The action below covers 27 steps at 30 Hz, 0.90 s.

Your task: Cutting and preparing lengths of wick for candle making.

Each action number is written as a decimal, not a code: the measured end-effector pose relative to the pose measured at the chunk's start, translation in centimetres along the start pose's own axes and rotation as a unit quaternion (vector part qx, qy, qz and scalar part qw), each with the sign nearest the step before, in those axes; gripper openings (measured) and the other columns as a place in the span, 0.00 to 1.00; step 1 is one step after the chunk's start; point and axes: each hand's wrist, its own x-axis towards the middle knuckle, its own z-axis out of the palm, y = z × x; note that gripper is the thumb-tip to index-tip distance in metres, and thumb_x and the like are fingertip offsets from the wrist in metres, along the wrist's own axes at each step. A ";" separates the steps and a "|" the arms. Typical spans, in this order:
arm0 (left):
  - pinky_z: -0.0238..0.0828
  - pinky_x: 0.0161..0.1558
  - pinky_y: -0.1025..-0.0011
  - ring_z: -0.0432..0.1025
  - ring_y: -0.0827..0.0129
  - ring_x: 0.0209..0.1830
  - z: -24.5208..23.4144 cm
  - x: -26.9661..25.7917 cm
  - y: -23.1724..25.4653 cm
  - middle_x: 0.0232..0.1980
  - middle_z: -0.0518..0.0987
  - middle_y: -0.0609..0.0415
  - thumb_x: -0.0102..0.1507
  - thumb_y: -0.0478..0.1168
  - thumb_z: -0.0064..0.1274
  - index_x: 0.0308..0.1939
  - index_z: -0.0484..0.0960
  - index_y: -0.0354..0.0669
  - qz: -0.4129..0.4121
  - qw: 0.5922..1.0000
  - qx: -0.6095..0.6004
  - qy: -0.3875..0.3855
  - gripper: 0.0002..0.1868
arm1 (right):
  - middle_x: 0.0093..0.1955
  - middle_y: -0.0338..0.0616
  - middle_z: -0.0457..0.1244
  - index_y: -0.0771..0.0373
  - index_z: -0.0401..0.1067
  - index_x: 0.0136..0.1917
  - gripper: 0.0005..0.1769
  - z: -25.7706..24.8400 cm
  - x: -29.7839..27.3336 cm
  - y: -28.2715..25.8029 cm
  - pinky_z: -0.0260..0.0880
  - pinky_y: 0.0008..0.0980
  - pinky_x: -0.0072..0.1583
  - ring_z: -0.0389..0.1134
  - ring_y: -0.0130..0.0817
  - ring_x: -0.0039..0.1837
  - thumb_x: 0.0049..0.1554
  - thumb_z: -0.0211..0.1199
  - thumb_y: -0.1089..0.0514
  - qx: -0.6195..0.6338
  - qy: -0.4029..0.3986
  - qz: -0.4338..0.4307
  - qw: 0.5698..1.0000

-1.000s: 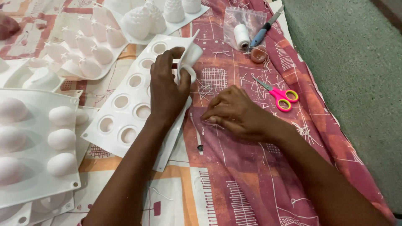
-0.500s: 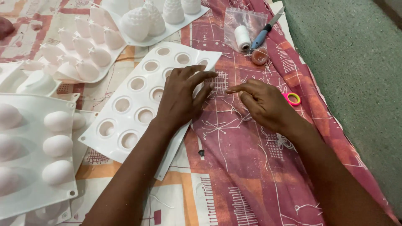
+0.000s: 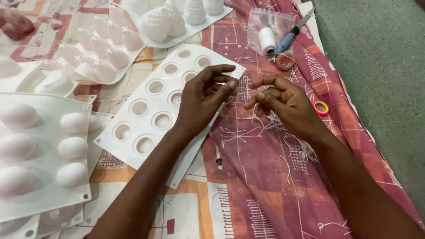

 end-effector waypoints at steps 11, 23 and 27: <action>0.76 0.54 0.72 0.77 0.70 0.51 1.3 -1.6 -1.0 0.50 0.83 0.47 0.70 0.38 0.60 0.53 0.83 0.34 -0.131 0.952 -0.276 -0.023 0.11 | 0.44 0.41 0.73 0.61 0.76 0.54 0.13 2.2 -0.6 -0.6 0.71 0.24 0.44 0.70 0.21 0.41 0.61 0.63 0.51 0.041 0.010 0.066 0.997; 0.77 0.52 0.72 0.78 0.69 0.50 0.5 -1.1 -3.1 0.51 0.81 0.52 0.69 0.40 0.56 0.55 0.77 0.41 -0.151 0.888 -0.421 0.106 0.12 | 0.39 0.40 0.65 0.56 0.82 0.42 0.09 7.4 -1.2 -0.1 0.67 0.41 0.48 0.64 0.39 0.46 0.50 0.75 0.51 -0.426 0.019 -0.151 0.892; 0.77 0.53 0.72 0.78 0.70 0.50 0.5 -1.1 -3.4 0.51 0.81 0.53 0.69 0.38 0.58 0.55 0.78 0.40 -0.130 0.896 -0.410 0.112 0.12 | 0.43 0.44 0.63 0.64 0.74 0.45 0.09 8.0 -1.4 -0.1 0.68 0.38 0.49 0.65 0.37 0.47 0.56 0.69 0.57 -0.387 0.023 -0.135 0.912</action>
